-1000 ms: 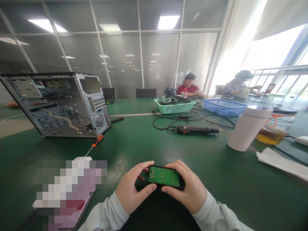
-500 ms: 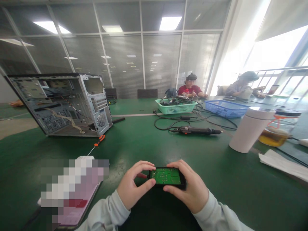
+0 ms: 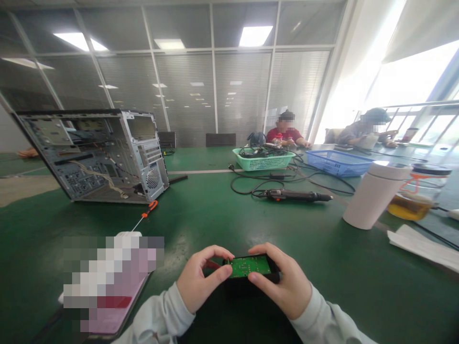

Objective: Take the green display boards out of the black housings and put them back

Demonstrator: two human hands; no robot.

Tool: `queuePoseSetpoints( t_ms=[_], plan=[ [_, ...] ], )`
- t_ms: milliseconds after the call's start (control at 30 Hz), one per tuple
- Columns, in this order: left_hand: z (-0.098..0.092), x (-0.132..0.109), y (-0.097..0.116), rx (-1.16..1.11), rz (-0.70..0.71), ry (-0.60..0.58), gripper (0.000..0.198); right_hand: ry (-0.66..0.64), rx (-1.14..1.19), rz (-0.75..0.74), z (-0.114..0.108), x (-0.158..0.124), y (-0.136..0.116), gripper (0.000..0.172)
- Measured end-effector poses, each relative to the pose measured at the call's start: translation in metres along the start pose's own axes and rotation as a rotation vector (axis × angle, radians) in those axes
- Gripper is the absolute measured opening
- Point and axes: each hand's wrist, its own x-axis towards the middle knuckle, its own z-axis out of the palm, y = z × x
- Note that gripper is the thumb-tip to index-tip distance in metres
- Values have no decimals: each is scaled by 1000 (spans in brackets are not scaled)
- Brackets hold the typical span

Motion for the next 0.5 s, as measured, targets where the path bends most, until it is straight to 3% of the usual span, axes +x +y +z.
queuePoseSetpoints(
  t_ms=[500],
  plan=[
    [0,-1,4,-33,-40,45,28,-62,-42,78,2,-2,-5,26]
  ],
)
